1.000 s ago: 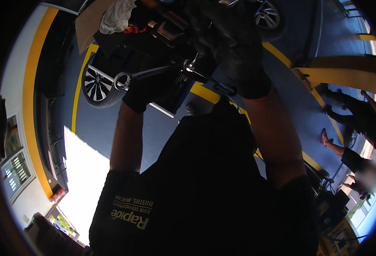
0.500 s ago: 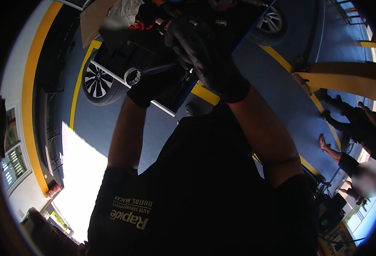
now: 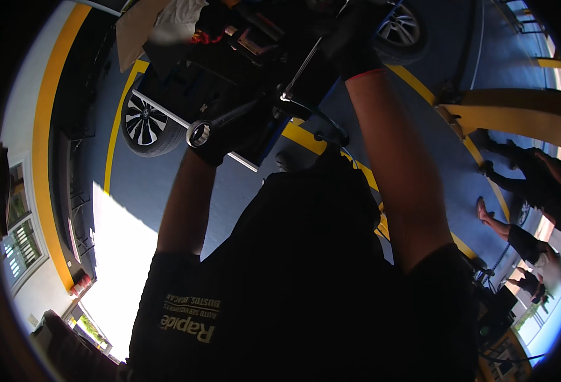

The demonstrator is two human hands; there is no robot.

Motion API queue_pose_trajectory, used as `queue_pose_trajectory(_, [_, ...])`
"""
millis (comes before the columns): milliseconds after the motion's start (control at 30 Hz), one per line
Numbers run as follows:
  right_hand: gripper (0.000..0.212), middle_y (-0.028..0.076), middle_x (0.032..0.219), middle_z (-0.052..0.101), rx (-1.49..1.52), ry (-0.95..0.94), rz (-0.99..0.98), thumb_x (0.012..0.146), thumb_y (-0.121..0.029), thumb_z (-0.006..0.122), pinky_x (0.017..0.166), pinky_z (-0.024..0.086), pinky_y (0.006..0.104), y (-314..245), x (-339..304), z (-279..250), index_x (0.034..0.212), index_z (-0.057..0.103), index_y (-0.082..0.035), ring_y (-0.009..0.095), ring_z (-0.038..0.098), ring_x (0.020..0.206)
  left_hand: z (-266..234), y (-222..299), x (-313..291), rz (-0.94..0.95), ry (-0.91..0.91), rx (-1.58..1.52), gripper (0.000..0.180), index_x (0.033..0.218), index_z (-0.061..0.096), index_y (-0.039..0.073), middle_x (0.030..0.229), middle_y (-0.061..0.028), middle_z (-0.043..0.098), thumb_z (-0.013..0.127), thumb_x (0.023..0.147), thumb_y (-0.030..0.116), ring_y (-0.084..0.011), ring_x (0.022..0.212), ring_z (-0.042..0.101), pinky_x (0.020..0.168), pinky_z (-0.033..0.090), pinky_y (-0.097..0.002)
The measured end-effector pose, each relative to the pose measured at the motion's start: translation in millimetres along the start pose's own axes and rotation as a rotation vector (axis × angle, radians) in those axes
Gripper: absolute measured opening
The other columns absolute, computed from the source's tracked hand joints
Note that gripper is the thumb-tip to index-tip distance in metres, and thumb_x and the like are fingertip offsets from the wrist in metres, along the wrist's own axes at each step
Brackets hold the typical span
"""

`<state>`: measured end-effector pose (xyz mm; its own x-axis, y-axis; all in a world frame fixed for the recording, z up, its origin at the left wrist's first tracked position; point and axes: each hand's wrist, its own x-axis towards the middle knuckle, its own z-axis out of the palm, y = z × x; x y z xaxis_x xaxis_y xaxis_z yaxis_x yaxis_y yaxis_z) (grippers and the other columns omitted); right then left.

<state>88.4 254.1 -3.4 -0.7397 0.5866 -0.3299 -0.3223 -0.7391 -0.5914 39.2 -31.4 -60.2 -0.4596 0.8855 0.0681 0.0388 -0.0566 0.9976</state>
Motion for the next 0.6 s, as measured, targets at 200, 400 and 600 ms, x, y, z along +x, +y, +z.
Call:
queue_pose_trajectory(200, [0.054, 0.001, 0.065, 0.051, -0.13, -0.466, -0.262, 0.102, -0.063, 0.05, 0.04, 0.036, 0.0253, -22, -65, 46, 0.087, 0.059, -0.012, 0.011, 0.041, 0.044, -12, -15, -4, 0.134, -0.139, 0.185, 0.041, 0.136, 0.061, 0.0, 0.127, -0.0153, 0.068, 0.067, 0.1, 0.019, -0.0211, 0.11, 0.07, 0.091, 0.06, -0.0321])
queue_pose_trajectory(400, [0.049, 0.002, 0.074, 0.054, -0.554, -0.669, -0.462, 0.104, -0.059, 0.048, 0.046, 0.037, 0.0245, 25, -102, 39, 0.106, 0.057, -0.01, 0.01, 0.044, 0.052, -27, -32, 2, 0.221, -0.242, 0.269, 0.042, 0.138, 0.06, -0.001, 0.128, -0.0159, 0.068, 0.067, 0.101, 0.016, -0.021, 0.112, 0.07, 0.091, 0.061, -0.0308])
queue_pose_trajectory(600, [0.036, 0.005, 0.083, 0.057, -0.56, -0.754, -0.418, 0.103, -0.041, 0.051, 0.054, 0.041, 0.0261, 38, -126, 16, 0.112, 0.058, -0.007, 0.012, 0.05, 0.063, -16, -2, 12, 0.013, -0.196, -0.065, 0.032, 0.129, 0.065, -0.001, 0.119, -0.0123, 0.072, 0.063, 0.103, 0.017, -0.0179, 0.102, 0.072, 0.087, 0.061, -0.0316])
